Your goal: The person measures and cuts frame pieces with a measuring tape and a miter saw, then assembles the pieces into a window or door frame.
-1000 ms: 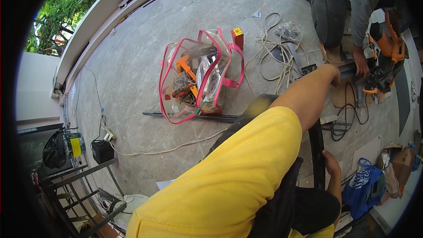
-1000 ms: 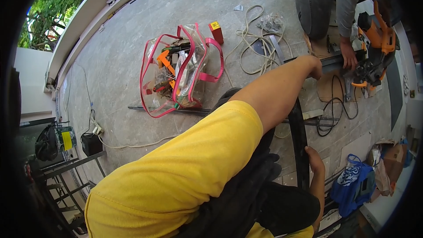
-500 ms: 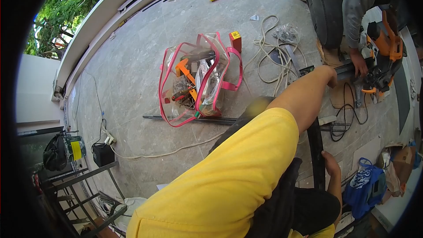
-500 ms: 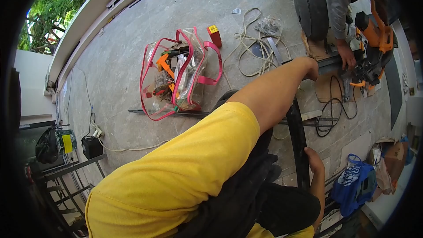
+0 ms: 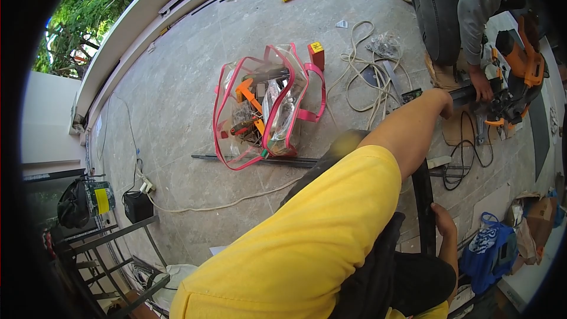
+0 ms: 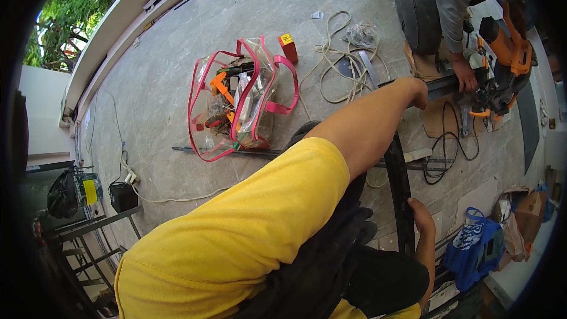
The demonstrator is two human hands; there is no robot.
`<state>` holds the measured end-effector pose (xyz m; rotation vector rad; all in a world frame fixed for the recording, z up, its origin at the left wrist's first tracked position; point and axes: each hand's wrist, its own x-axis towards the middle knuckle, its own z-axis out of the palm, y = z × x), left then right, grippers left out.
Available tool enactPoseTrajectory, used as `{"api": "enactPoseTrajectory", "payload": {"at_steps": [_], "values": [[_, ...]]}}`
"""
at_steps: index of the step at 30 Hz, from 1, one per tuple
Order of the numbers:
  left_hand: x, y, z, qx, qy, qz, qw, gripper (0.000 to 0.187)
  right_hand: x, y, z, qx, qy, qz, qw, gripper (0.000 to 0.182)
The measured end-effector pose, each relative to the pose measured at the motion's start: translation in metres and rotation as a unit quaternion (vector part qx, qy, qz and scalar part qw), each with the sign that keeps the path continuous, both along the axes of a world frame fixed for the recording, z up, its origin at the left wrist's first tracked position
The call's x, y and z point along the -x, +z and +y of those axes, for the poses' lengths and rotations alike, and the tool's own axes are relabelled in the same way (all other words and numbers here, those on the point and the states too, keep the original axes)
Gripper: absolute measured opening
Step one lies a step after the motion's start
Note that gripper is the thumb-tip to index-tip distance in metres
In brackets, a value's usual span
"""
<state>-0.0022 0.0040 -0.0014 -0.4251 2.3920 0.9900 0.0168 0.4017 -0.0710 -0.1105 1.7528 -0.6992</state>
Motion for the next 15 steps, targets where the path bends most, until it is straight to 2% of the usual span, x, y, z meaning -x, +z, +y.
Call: {"api": "enactPoseTrajectory", "payload": {"at_steps": [8,10,11,12,13,14,15], "values": [[-0.001,-0.001,0.000,0.016,-0.003,0.027,0.999,0.037,-0.006,0.009,-0.009,0.020,-0.015,-0.022,0.999,0.046],[0.011,-0.018,-0.001,0.029,-0.034,0.035,0.998,0.037,-0.005,0.004,-0.008,0.045,-0.018,-0.028,0.998,0.044],[0.028,-0.042,-0.002,0.025,-0.074,0.050,0.996,0.037,-0.002,0.000,-0.004,0.040,0.001,-0.007,0.999,0.043],[0.015,-0.020,-0.002,0.014,-0.038,0.028,0.999,0.038,0.000,-0.004,0.000,0.029,0.019,0.014,0.999,0.042],[0.003,-0.024,-0.008,-0.066,0.006,0.073,0.995,0.044,-0.001,-0.002,-0.001,0.012,0.046,0.053,0.997,0.042],[-0.005,0.005,-0.002,0.003,-0.021,0.087,0.996,0.045,-0.004,0.011,-0.006,0.013,0.040,0.060,0.997,0.042],[-0.001,-0.004,-0.002,0.016,-0.024,0.087,0.996,0.047,-0.008,0.018,-0.010,0.019,0.040,0.061,0.997,0.042]]}}
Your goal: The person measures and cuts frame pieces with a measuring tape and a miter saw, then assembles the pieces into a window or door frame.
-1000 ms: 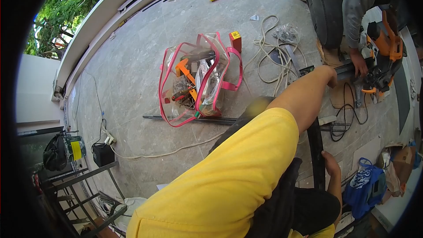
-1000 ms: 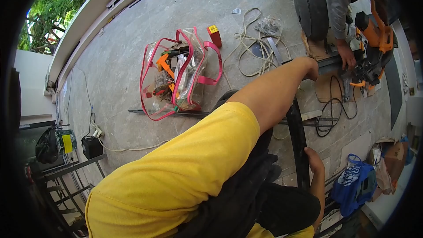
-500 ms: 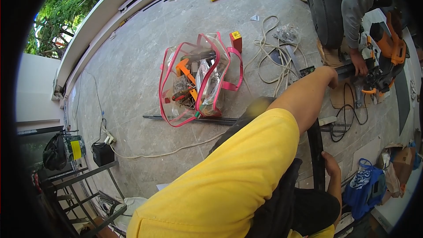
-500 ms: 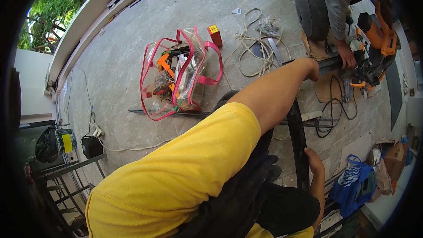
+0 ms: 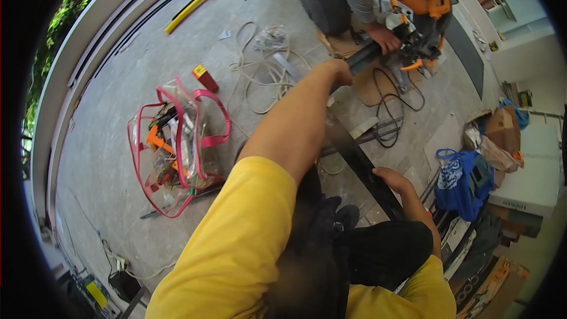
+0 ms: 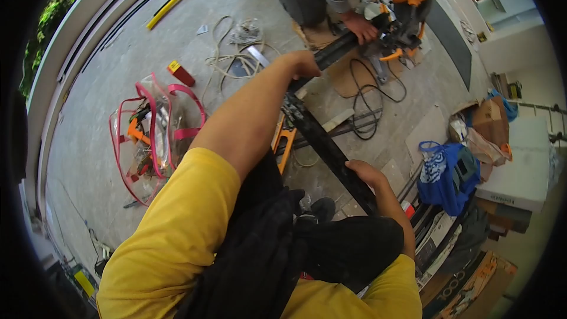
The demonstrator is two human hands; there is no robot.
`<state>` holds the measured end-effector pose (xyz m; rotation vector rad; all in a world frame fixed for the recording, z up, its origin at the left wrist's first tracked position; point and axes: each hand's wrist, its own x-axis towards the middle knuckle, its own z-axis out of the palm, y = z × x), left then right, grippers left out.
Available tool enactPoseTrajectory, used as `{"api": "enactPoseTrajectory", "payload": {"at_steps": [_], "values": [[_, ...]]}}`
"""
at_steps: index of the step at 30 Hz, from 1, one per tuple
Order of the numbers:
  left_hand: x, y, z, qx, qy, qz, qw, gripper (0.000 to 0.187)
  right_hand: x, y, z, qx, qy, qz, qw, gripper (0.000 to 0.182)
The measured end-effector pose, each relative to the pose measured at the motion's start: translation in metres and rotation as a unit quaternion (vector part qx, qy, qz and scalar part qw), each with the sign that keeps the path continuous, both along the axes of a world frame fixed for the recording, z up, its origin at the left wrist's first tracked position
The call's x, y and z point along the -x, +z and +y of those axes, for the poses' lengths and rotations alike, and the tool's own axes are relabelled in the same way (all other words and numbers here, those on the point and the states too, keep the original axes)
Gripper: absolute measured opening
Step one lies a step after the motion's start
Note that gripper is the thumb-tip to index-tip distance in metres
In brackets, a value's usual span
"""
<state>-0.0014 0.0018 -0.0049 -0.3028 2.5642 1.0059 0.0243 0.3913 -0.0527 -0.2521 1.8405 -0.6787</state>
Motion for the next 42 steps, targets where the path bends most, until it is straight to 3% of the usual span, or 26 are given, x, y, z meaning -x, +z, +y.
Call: {"api": "enactPoseTrajectory", "payload": {"at_steps": [6,21,25,27,30,42], "values": [[-0.005,0.012,0.002,0.015,-0.001,-0.012,1.000,0.050,0.000,0.005,-0.008,-0.056,0.015,-0.003,0.998,0.044],[-0.001,0.005,0.003,0.014,0.001,-0.016,1.000,0.051,0.001,-0.002,-0.003,-0.008,0.049,0.061,0.997,0.044],[-0.005,0.015,0.005,-0.008,0.014,-0.045,0.999,0.042,0.008,-0.022,0.011,0.000,0.005,-0.006,1.000,0.041],[0.020,-0.025,0.004,0.024,-0.022,-0.029,0.999,0.036,0.011,-0.029,0.017,0.025,-0.022,-0.037,0.999,0.039],[0.002,0.001,0.005,0.024,0.006,-0.035,0.999,0.036,0.008,-0.022,0.012,0.014,-0.061,-0.068,0.996,0.037],[0.003,-0.002,0.005,0.000,0.023,-0.045,0.999,0.038,0.006,-0.014,0.006,-0.025,-0.048,-0.055,0.997,0.040]]}}
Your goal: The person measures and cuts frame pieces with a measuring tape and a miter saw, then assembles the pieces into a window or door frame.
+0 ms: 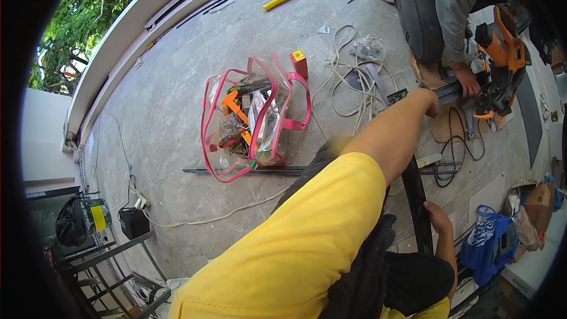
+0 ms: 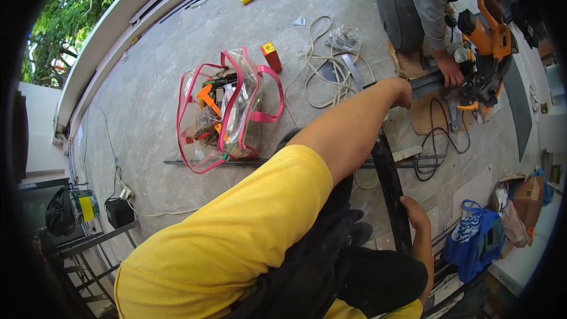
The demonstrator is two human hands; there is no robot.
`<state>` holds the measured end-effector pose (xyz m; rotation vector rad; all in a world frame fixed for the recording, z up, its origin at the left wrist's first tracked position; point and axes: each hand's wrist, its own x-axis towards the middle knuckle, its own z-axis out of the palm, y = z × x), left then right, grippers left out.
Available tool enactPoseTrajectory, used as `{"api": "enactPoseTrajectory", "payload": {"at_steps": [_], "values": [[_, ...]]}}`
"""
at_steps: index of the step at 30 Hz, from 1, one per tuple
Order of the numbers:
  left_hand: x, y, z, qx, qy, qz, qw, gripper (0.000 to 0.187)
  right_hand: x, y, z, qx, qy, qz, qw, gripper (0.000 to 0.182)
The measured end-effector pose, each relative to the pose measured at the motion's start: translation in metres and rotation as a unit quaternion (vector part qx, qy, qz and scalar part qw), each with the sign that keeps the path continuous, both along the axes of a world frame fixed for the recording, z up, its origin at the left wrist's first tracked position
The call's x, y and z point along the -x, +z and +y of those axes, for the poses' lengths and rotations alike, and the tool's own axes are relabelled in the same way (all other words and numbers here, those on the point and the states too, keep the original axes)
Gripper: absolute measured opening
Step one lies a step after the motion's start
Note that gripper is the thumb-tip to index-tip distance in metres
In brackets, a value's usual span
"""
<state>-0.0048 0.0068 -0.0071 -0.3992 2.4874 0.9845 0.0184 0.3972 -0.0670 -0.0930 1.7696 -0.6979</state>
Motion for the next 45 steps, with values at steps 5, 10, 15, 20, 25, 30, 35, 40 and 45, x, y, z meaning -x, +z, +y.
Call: {"api": "enactPoseTrajectory", "payload": {"at_steps": [5,10,15,20,25,30,35,40,45], "values": [[0.002,-0.005,0.001,0.006,-0.001,0.006,1.000,0.037,-0.001,0.000,0.000,0.009,-0.002,0.003,1.000,0.042],[-0.003,0.002,0.001,0.001,0.003,0.003,1.000,0.037,0.001,-0.004,0.003,0.008,0.000,0.008,1.000,0.044],[0.002,-0.006,0.001,0.003,0.001,-0.002,1.000,0.037,0.000,-0.002,0.001,0.018,0.001,-0.003,1.000,0.043],[-0.004,0.004,0.001,0.000,-0.002,-0.004,1.000,0.038,-0.001,0.003,0.000,0.020,0.000,-0.007,1.000,0.044],[-0.004,0.005,0.000,-0.007,-0.003,-0.010,1.000,0.038,-0.001,0.001,0.000,0.013,0.000,0.005,1.000,0.045],[0.000,-0.001,0.001,-0.001,0.002,0.002,1.000,0.038,0.000,0.001,-0.001,-0.002,0.011,0.003,1.000,0.046],[-0.002,0.002,0.001,-0.008,0.012,-0.010,1.000,0.038,0.000,0.001,0.000,0.007,0.013,0.002,1.000,0.046],[0.002,0.000,0.001,-0.011,0.006,-0.020,1.000,0.037,0.001,0.000,0.001,0.011,0.015,-0.005,1.000,0.047],[0.004,-0.003,0.001,-0.010,-0.001,-0.018,1.000,0.037,0.002,-0.003,0.004,0.021,0.026,0.012,0.999,0.046]]}}
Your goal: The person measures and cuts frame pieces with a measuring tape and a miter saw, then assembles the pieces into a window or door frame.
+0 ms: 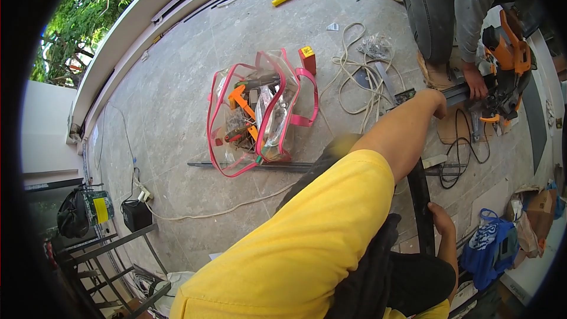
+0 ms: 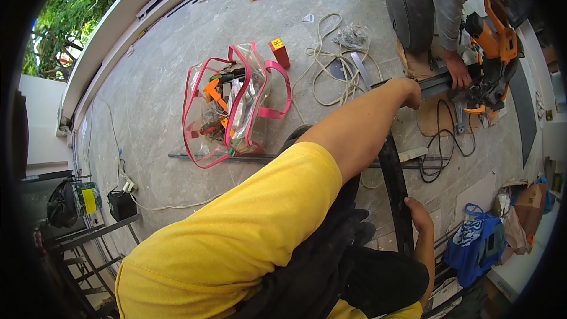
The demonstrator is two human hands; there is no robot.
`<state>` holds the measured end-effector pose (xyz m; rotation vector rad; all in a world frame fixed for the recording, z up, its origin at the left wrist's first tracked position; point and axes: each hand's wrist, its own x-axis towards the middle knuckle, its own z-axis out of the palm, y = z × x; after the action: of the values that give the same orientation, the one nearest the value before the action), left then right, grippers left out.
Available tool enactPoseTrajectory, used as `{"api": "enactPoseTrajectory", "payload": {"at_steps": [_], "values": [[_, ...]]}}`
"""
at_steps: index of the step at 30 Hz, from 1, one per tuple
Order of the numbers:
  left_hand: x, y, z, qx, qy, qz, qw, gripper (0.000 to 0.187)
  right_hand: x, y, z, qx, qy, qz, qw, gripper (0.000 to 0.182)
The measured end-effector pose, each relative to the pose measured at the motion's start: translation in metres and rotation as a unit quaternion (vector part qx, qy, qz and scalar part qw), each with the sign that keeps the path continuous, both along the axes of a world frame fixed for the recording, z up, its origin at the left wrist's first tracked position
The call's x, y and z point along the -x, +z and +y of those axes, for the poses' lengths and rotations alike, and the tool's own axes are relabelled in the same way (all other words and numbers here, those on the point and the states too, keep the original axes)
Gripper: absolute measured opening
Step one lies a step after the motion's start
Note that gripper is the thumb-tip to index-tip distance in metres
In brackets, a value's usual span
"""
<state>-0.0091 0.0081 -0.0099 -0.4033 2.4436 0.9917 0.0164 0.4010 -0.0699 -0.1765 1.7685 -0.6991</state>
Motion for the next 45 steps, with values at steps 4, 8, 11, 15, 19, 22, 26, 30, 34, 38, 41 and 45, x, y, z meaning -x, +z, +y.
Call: {"api": "enactPoseTrajectory", "payload": {"at_steps": [4,8,11,15,19,22,26,30,34,38,41,45], "values": [[0.000,-0.001,0.001,0.007,-0.003,0.009,1.000,0.038,0.003,-0.006,0.004,-0.009,-0.006,-0.005,1.000,0.045],[-0.004,0.004,0.000,0.002,-0.009,0.004,1.000,0.038,0.002,-0.004,0.003,-0.015,-0.011,-0.002,1.000,0.044],[-0.005,0.004,0.000,0.001,-0.004,0.007,1.000,0.038,-0.001,0.002,-0.002,-0.007,-0.013,-0.011,1.000,0.044],[-0.004,0.002,0.001,0.004,0.000,0.010,1.000,0.039,-0.001,-0.001,0.000,-0.002,-0.011,-0.010,1.000,0.044],[-0.001,-0.002,0.001,0.007,-0.003,0.013,1.000,0.039,0.001,-0.003,0.002,-0.010,-0.003,-0.002,1.000,0.044],[-0.004,0.005,0.000,0.002,-0.004,0.004,1.000,0.039,0.001,-0.002,0.001,-0.010,-0.004,-0.008,1.000,0.045],[-0.006,0.009,0.000,0.002,-0.006,-0.001,1.000,0.040,-0.002,0.002,-0.002,-0.011,-0.024,-0.006,1.000,0.039],[-0.004,0.006,0.000,0.002,-0.013,0.006,1.000,0.040,-0.001,0.001,-0.001,-0.009,-0.034,-0.013,0.999,0.035],[-0.003,0.003,0.000,-0.001,-0.004,0.003,1.000,0.040,0.001,0.000,0.000,-0.006,-0.012,-0.016,1.000,0.045],[-0.003,0.004,0.001,0.001,-0.005,-0.001,1.000,0.039,-0.001,0.003,-0.002,-0.010,-0.015,-0.012,1.000,0.045],[-0.004,0.006,0.001,-0.001,0.000,-0.009,1.000,0.039,0.000,0.003,-0.002,-0.008,-0.013,-0.014,1.000,0.045],[-0.004,0.004,0.000,0.001,-0.006,-0.006,1.000,0.039,0.000,0.001,0.000,-0.004,-0.011,-0.005,1.000,0.043]]}}
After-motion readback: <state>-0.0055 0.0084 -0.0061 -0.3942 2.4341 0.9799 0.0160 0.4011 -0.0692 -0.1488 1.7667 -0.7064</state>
